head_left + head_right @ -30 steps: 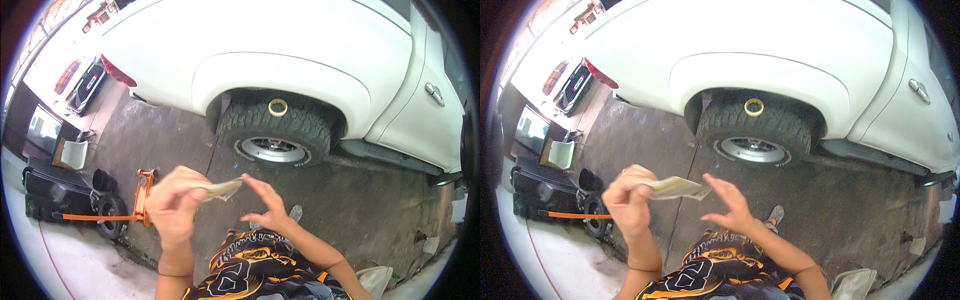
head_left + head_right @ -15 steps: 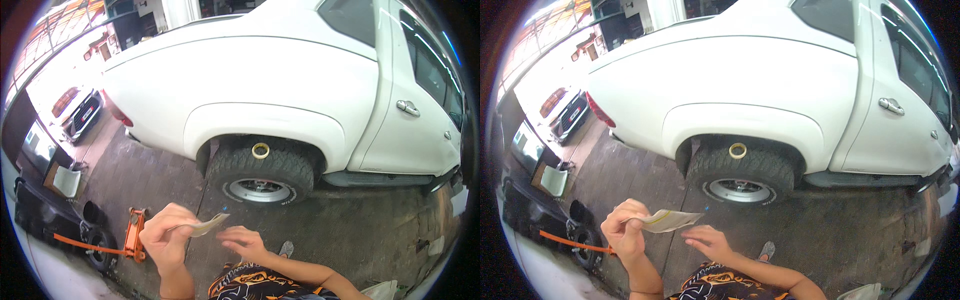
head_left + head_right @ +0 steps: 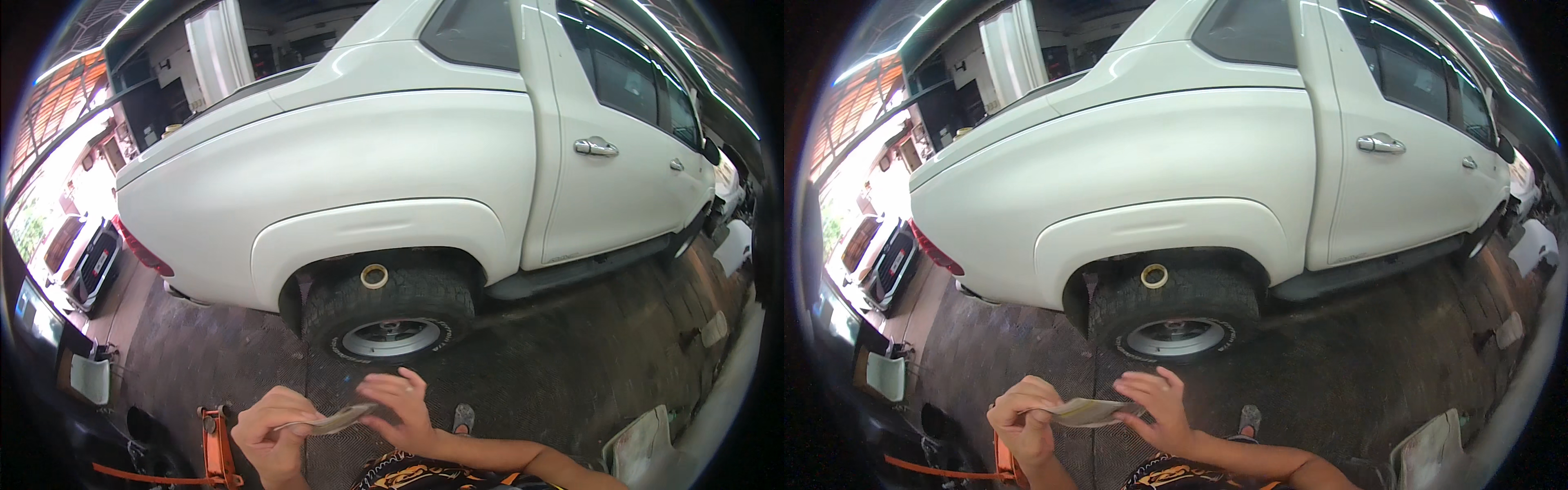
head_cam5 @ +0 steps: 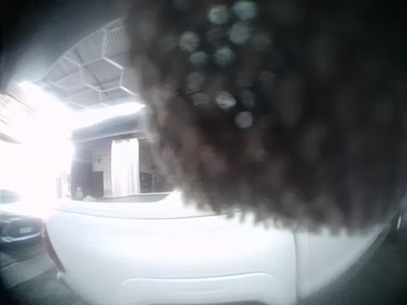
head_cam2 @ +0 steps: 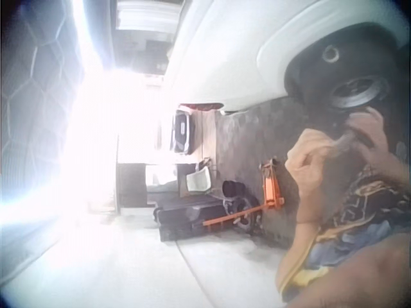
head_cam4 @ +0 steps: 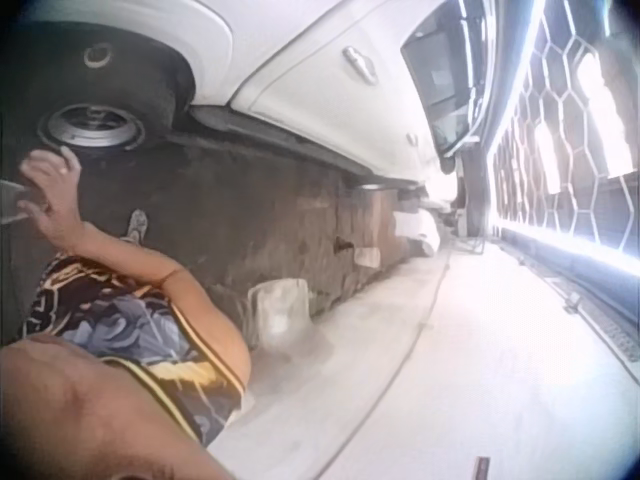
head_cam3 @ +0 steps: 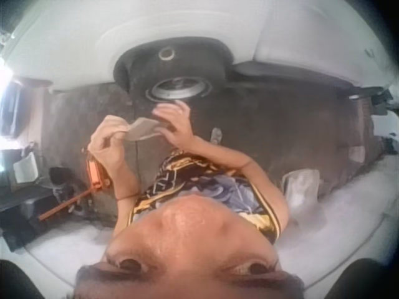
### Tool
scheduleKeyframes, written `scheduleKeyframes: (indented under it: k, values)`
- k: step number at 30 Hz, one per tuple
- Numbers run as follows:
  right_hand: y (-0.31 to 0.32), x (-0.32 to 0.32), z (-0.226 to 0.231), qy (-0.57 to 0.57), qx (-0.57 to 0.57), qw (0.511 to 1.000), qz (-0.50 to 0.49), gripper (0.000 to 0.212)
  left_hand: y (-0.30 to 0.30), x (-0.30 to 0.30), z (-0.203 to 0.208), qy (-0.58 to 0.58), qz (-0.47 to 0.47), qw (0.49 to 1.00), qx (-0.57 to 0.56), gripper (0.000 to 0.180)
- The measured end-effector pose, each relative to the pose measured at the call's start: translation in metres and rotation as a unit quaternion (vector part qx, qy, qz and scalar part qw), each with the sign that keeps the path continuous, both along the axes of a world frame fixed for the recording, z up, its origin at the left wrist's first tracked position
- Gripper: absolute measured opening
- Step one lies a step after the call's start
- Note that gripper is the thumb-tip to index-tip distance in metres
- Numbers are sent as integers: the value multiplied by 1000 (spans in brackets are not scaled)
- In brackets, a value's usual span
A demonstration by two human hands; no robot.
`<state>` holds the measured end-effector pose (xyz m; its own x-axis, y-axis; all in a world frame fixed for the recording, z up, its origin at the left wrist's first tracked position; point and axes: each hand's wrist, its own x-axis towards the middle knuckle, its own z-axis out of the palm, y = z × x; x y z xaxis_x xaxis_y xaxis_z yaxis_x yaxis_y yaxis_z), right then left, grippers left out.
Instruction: The person sits on the floor and uses masking tape to attach newspaper strips to a vehicle tire and wheel. They then walk to the rear of the truck and continue applying newspaper strips to the rear fender and door area, securing them with tape.
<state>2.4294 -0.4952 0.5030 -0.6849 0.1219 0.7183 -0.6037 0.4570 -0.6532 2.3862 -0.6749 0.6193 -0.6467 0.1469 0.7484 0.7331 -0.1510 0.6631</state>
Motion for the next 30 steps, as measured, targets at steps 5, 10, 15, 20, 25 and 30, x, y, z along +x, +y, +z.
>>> scheduleKeyframes:
  k: [5, 10, 15, 20, 25, 30]
  values:
    - [-12, 5, -43, -79, -54, 989, 110, 19, -18, -2, 2, -43, 26, 998, 46, 32]
    - [-31, 18, -61, -111, -106, 976, 156, 24, -26, -10, -14, -66, 15, 997, 40, 31]
    - [-25, 11, -81, -104, -121, 978, 132, 18, -36, -15, -17, -63, 41, 997, 18, 23]
    - [-20, 17, -92, -144, -110, 978, 107, 16, -75, -14, -30, -69, 137, 988, 10, 26]
    - [-21, 19, -82, -180, -62, 974, 125, 17, -96, -8, -36, -181, 277, 943, 30, 25]
    - [-9, 7, -72, -149, 165, 968, 113, 17, -53, 32, -27, 163, 434, 853, -239, 35]
